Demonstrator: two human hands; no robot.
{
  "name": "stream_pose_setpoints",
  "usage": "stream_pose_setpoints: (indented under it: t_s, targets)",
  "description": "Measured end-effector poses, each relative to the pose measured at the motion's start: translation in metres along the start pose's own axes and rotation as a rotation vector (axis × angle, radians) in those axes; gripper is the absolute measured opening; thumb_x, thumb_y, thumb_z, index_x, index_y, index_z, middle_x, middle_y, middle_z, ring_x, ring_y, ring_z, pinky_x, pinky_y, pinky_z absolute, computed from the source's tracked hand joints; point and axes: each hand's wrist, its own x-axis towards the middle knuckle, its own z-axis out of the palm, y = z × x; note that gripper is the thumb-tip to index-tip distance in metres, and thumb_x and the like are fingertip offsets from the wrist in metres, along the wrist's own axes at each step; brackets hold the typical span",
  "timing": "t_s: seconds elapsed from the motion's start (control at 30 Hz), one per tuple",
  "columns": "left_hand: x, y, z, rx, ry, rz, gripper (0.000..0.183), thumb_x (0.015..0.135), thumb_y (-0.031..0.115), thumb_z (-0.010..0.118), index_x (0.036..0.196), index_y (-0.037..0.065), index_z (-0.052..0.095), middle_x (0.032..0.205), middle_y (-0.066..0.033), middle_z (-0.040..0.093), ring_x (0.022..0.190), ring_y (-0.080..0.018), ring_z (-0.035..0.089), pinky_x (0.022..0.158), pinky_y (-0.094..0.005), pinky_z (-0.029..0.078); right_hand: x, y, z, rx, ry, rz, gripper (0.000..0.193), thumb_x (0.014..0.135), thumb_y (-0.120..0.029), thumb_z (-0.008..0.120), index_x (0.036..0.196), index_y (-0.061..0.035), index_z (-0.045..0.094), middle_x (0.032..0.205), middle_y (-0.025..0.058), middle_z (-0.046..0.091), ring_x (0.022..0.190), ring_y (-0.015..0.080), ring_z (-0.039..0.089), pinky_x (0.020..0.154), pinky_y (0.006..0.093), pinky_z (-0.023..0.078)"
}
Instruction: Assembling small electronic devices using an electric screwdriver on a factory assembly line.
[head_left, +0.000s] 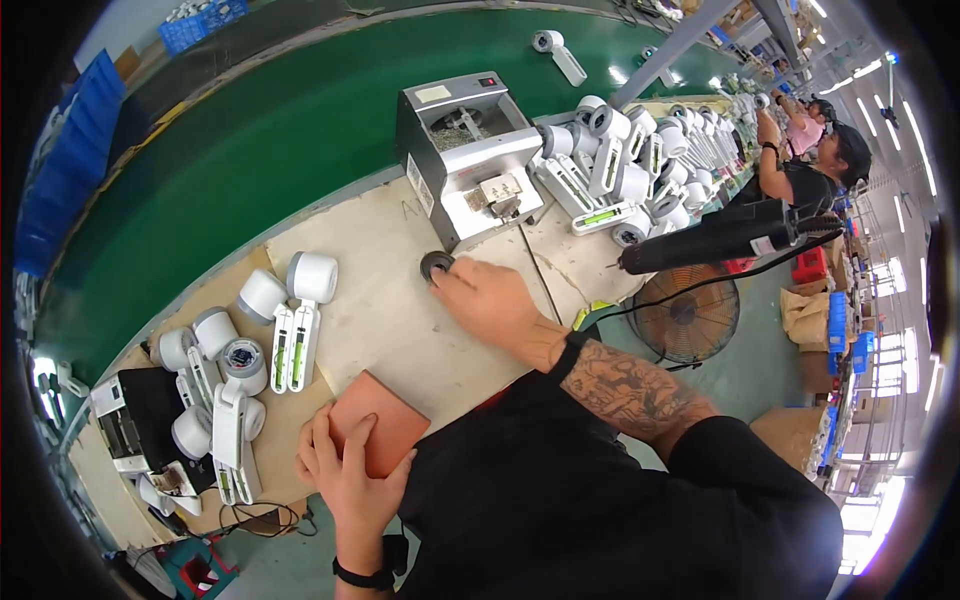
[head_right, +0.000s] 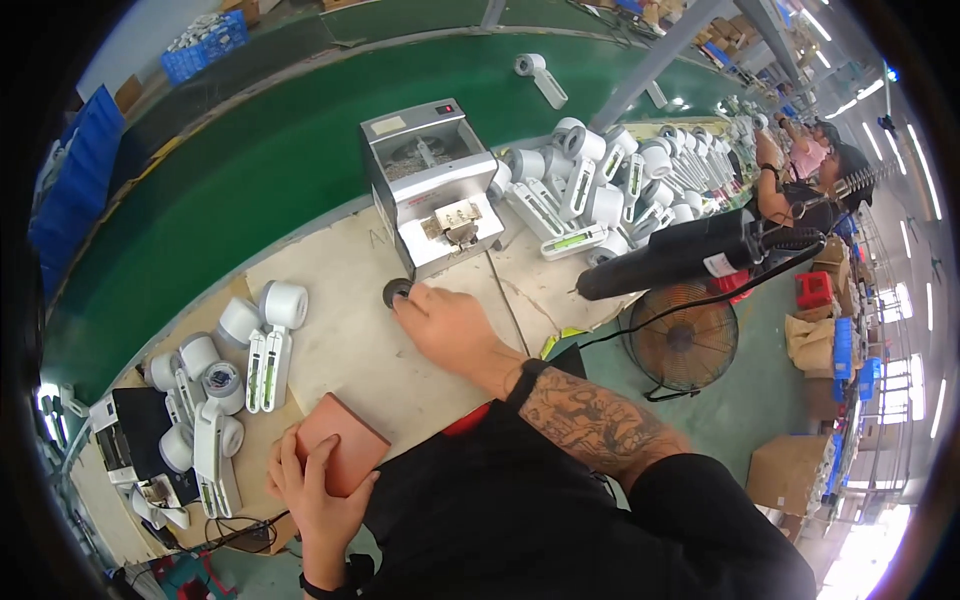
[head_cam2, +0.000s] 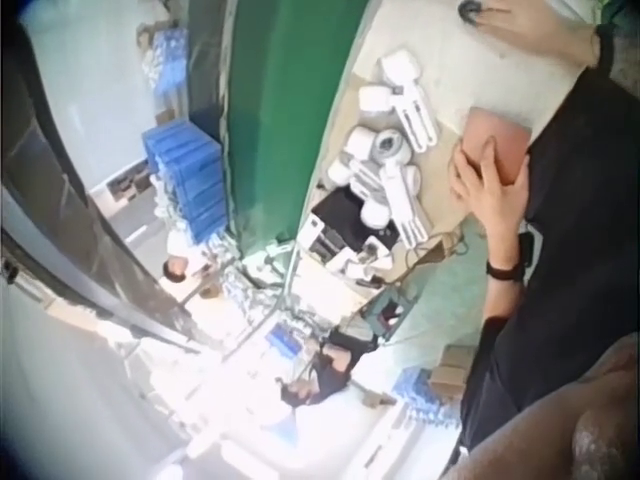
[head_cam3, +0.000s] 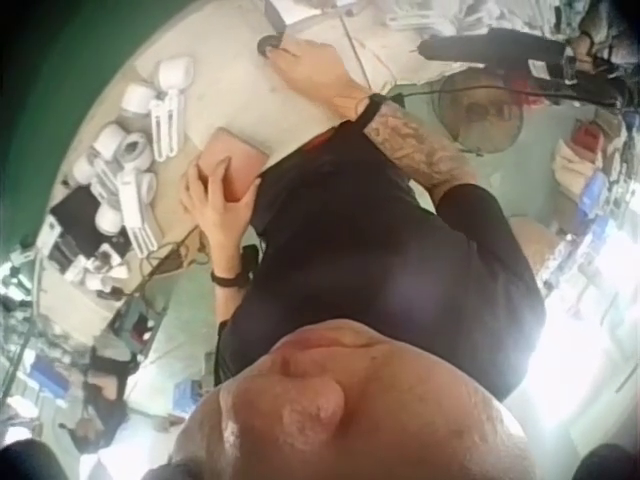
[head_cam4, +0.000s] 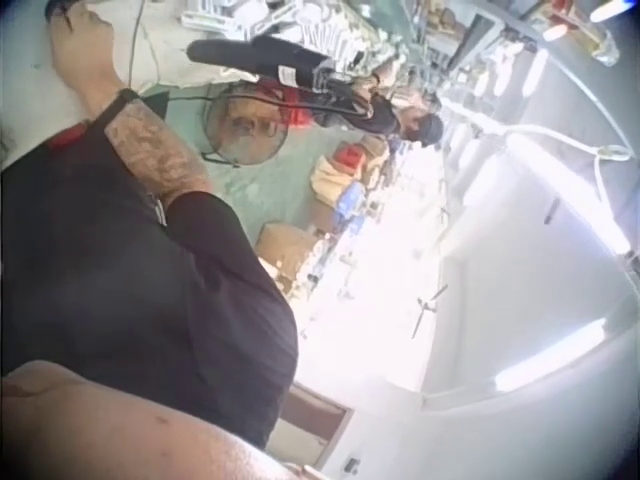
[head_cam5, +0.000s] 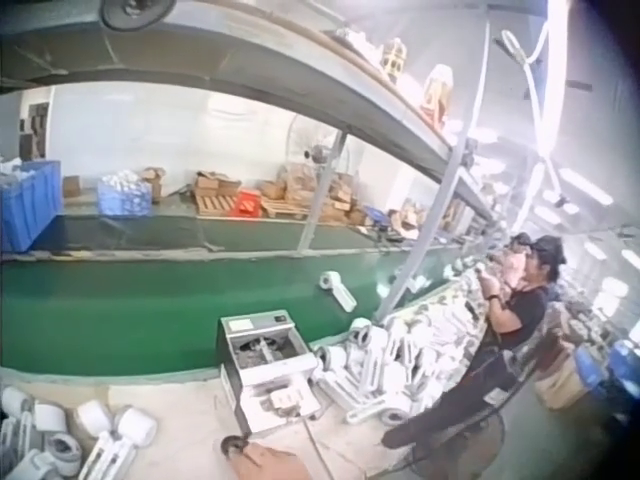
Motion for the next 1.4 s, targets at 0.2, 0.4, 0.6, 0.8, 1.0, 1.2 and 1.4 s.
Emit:
stream_pose_setpoints:
  t_s: [0.2,0.4,0.6,0.8,1.0,1.2,1.4]
  targets:
    - [-0.006,-0.002,0.002,0.011,0.023,-0.012,0.078,0.056,0.023,0.102,0.128,0.017,0.072,0.156,-0.02,0.054,0.143,-0.0434,0.049,0.117,-0.0556,0.032,-0.003,-0.009,0.0,0.027,-0.046,0.091,0.02,0.092,-0.017,0.081,0.11,-0.0088,0.076,0.088,0.0041,0.062,0.068,0.0226,0.068,0.056,0.0376,0.055]
    - [-0.004,-0.015,-0.001,0.028,0.028,-0.051,0.08,0.058,0.022,0.102,0.131,0.017,0.07,0.159,-0.0193,0.053,0.146,-0.0447,0.047,0.118,-0.0571,0.032,-0.029,-0.039,-0.035,0.235,-0.273,-0.197,0.025,0.087,-0.015,0.072,0.112,-0.0097,0.075,0.098,0.0018,0.064,0.074,0.021,0.067,0.061,0.038,0.055]
    - [-0.006,-0.028,-0.004,0.049,0.036,-0.078,0.079,0.059,0.021,0.101,0.132,0.018,0.07,0.16,-0.0191,0.052,0.149,-0.0448,0.044,0.119,-0.0585,0.031,-0.064,-0.046,-0.07,0.2,-0.277,-0.27,0.038,0.083,-0.016,0.079,0.12,-0.0091,0.078,0.1,-0.0013,0.065,0.075,0.0159,0.065,0.062,0.0307,0.051]
    - [-0.003,-0.02,0.003,0.075,0.062,-0.111,0.079,0.061,0.02,0.1,0.133,0.018,0.07,0.161,-0.0189,0.052,0.149,-0.0447,0.044,0.121,-0.0589,0.029,-0.062,-0.075,-0.052,0.241,-0.219,-0.34,0.027,0.087,-0.014,0.072,0.113,-0.008,0.075,0.096,-0.0004,0.062,0.076,0.0164,0.066,0.065,0.0331,0.053]
    - [0.003,-0.015,-0.007,0.044,0.022,-0.092,0.073,0.066,0.019,0.097,0.133,0.015,0.069,0.162,-0.0204,0.05,0.15,-0.0454,0.043,0.122,-0.0592,0.029,-0.037,-0.023,-0.028,0.034,-0.273,-0.151,0.036,0.089,-0.013,0.07,0.124,-0.0038,0.071,0.105,0.0065,0.067,0.079,0.0247,0.069,0.066,0.0391,0.057]
    - [0.068,0.045,-0.063,-0.078,0.147,0.237,0.06,0.071,0.022,0.095,0.125,0.011,0.072,0.155,-0.0205,0.057,0.141,-0.0459,0.05,0.117,-0.0585,0.035,-0.037,0.041,-0.046,-0.041,-0.189,0.261,0.02,0.095,-0.01,0.072,0.114,-0.0076,0.076,0.101,0.0076,0.069,0.078,0.0298,0.072,0.066,0.0423,0.059]
    - [0.253,0.118,-0.032,-0.294,0.207,0.571,0.064,0.072,0.027,0.097,0.129,0.013,0.074,0.152,-0.0256,0.06,0.142,-0.0479,0.055,0.116,-0.0548,0.044,-0.052,0.049,-0.054,-0.003,-0.058,0.266,0.016,0.092,-0.005,0.069,0.107,-0.0077,0.072,0.099,0.0071,0.065,0.08,0.0291,0.071,0.064,0.0429,0.058]
